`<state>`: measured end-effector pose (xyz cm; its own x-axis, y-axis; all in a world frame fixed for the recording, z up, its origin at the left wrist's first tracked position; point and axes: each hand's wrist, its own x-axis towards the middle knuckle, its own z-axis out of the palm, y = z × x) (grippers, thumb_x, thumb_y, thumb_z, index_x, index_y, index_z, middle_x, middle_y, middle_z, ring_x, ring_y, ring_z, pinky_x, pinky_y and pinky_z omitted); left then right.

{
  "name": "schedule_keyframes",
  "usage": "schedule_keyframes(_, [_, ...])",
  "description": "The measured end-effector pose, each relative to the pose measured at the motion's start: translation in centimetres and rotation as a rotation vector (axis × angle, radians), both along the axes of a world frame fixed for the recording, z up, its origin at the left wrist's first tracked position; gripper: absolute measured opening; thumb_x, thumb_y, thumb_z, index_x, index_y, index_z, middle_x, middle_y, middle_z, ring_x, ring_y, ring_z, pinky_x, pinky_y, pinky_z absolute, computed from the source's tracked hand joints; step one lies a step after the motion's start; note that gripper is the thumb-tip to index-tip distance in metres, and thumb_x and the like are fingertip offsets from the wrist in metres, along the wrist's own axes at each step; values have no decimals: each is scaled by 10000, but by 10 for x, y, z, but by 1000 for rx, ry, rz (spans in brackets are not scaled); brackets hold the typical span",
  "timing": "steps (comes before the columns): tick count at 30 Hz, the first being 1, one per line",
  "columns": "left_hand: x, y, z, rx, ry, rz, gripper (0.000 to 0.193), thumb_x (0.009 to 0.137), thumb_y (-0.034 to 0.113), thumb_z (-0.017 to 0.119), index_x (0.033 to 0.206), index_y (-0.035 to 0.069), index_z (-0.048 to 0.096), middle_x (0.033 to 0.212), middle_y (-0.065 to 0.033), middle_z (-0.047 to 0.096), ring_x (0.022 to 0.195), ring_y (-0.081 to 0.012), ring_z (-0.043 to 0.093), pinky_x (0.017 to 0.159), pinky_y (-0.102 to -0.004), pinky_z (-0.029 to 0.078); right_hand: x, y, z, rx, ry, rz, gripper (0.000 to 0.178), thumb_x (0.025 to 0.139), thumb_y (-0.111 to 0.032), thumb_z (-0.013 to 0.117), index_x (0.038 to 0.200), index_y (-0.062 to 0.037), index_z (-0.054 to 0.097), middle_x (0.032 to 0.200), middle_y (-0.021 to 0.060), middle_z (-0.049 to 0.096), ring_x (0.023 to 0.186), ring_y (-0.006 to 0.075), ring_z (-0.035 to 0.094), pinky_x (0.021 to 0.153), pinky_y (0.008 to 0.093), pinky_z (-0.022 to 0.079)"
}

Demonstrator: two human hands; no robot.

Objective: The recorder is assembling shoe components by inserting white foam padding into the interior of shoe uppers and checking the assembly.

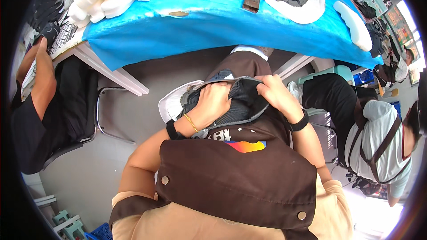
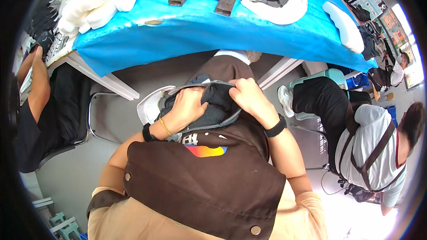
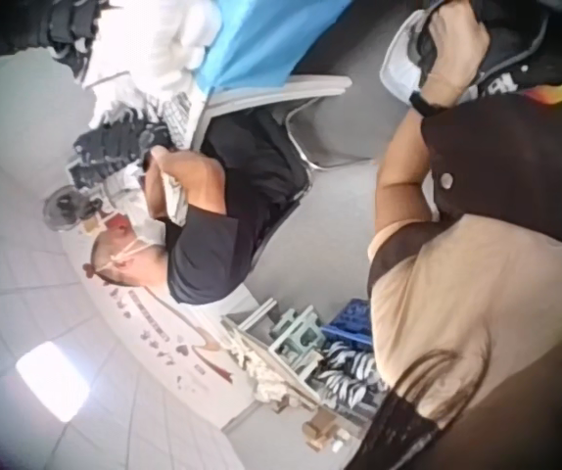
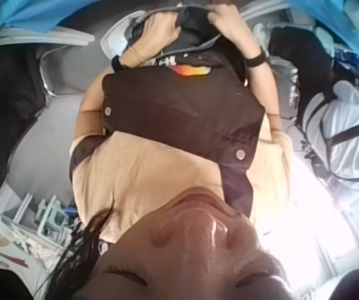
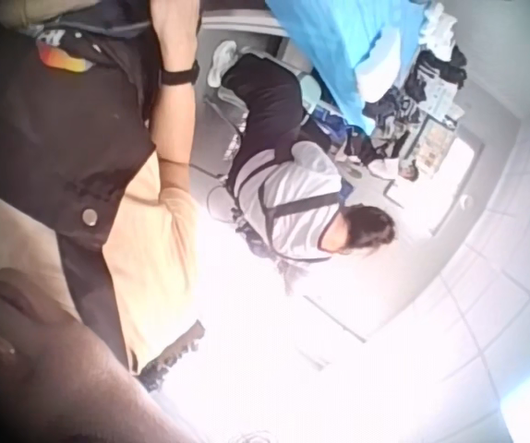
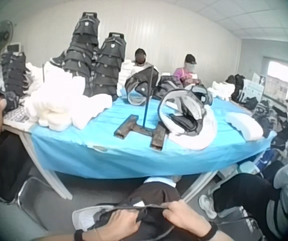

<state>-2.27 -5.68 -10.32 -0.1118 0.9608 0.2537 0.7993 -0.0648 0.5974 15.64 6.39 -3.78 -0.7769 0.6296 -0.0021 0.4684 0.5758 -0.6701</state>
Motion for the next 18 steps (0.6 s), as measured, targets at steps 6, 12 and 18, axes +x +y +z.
schedule_keyframes(6, [-3,1,4,-154,-20,9,339,745,77,734,1058,-31,666,948,-253,682,928,-432,661,832,-469,539,3,-5,6,-48,-24,35,249,796,-119,494,837,87,629,748,327,577,739,481,616,662,497,473])
schedule_keyframes(12, [-20,-14,0,-15,-71,-136,417,809,121,712,1184,-14,590,855,-247,643,826,-442,645,726,-496,514,4,-2,12,-3,-114,28,269,785,-139,504,814,97,631,773,336,580,763,488,619,691,514,482])
schedule_keyframes(18, [-10,-34,23,123,67,-74,346,914,133,654,1220,-11,582,869,-203,631,830,-379,635,724,-452,515,-3,2,19,1,-237,6,295,749,-173,550,791,103,643,755,340,590,736,483,629,694,497,500])
